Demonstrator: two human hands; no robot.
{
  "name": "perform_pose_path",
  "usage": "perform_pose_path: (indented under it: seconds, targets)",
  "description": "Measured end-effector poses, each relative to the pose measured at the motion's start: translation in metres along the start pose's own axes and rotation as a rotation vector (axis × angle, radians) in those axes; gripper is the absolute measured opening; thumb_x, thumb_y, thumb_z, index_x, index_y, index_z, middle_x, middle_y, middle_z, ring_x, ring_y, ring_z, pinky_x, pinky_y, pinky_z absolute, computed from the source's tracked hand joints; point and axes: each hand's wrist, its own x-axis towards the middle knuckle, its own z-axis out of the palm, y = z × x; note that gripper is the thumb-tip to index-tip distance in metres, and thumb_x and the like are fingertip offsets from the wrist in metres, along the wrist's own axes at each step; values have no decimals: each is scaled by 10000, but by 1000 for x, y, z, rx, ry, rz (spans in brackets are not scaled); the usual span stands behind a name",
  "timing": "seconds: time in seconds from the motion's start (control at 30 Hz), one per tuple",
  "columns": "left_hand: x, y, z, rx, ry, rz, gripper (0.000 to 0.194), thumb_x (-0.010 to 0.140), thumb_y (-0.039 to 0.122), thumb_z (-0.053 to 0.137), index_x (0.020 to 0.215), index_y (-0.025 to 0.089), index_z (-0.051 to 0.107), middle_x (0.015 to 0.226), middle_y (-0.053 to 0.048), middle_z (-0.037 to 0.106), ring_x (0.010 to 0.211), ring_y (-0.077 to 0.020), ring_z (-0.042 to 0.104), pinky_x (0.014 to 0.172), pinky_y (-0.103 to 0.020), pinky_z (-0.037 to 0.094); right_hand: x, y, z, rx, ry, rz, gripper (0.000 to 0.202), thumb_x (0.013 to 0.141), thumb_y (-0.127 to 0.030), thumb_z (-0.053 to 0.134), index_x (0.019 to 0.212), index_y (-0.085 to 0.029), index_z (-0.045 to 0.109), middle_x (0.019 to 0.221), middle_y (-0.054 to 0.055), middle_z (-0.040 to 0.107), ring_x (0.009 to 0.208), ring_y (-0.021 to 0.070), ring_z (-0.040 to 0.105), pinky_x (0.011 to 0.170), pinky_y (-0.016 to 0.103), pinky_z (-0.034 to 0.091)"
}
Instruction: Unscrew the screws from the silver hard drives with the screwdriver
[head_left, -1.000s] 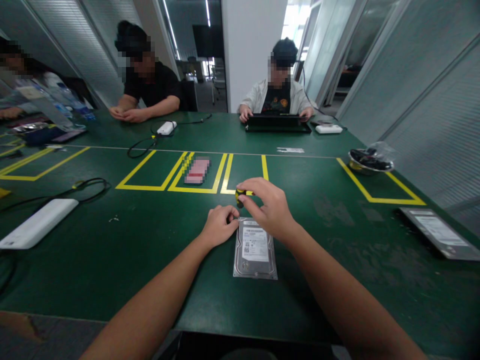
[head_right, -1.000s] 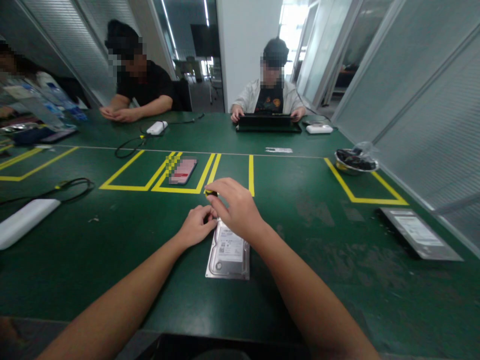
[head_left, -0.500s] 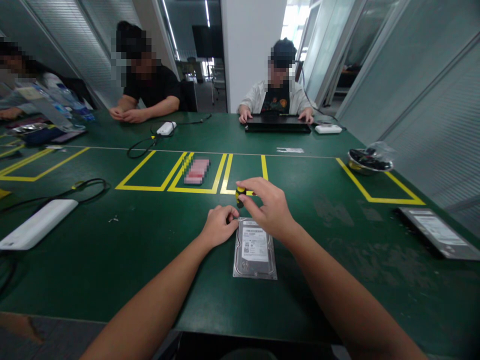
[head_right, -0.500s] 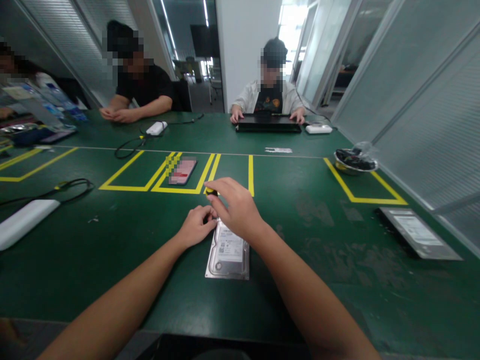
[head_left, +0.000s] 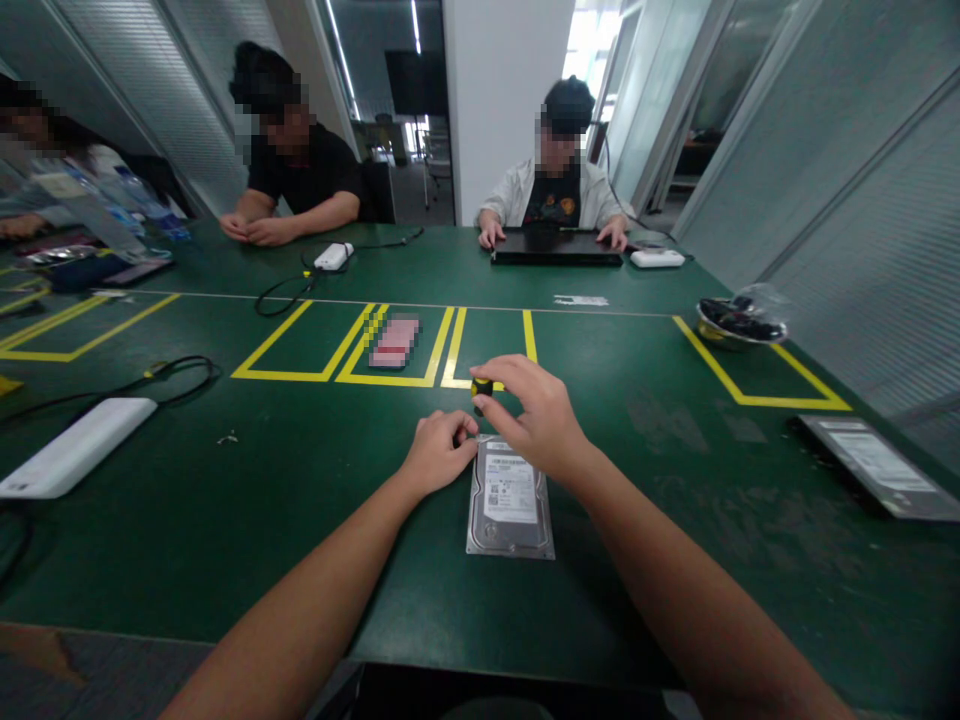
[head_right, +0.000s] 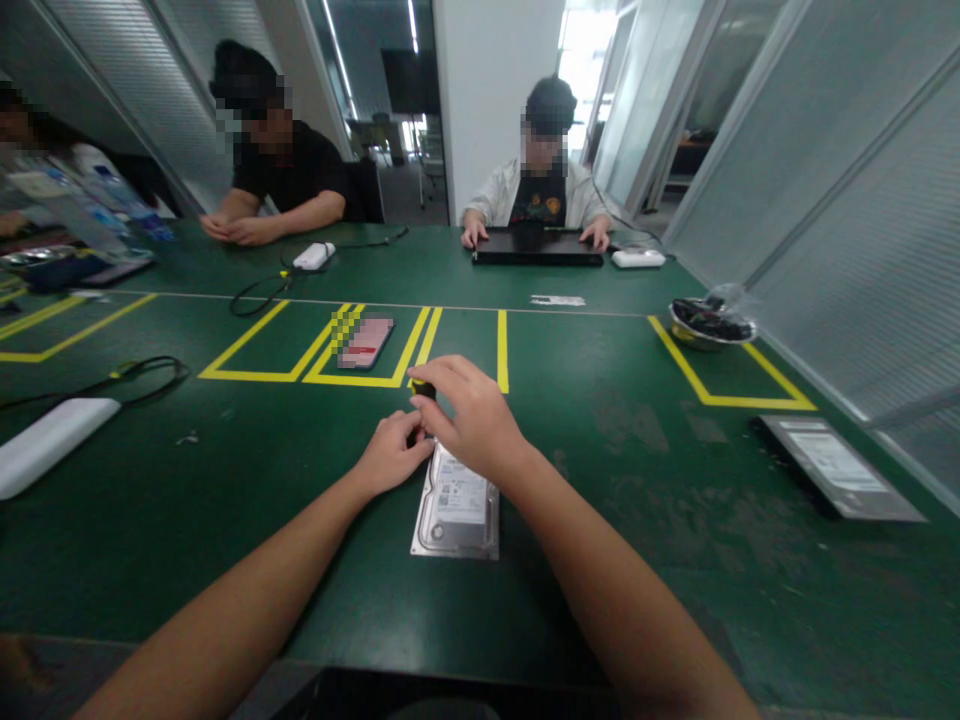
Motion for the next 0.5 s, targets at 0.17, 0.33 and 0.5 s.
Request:
perform_pose_path:
  seconds: [0.17, 0.33, 0.5]
  targets:
    - [0, 2, -1, -4, -3, 6, 62, 798, 264, 593, 810, 204, 603, 695, 28, 599, 717, -183, 527, 703, -315, 330, 0, -1, 0, -20, -17, -5, 224, 908, -171, 549, 1119, -149, 623, 1070, 88, 683, 1008, 185, 624, 903, 347, 504]
    - [0, 3, -1, 5, -4, -7, 57, 800, 261, 584, 798, 206, 597, 687, 23, 597, 717, -190, 528, 690, -315, 326, -1, -1, 0, -18, -23, -23, 258, 909, -148, 508, 1144, -150, 612, 1125, 94, 683, 1073, 194, 618, 945, 366, 495]
    - [0, 0, 0, 13, 2, -10, 65, 803, 272, 587, 807, 208, 595, 691, 23, 592, 712, -191, 525, 690, -316, 333, 0, 0, 0, 4, -36, -11, 244, 900, -172, 549, 1137, -161, 609, 1125, 93, 658, 1079, 190, 600, 945, 360, 492]
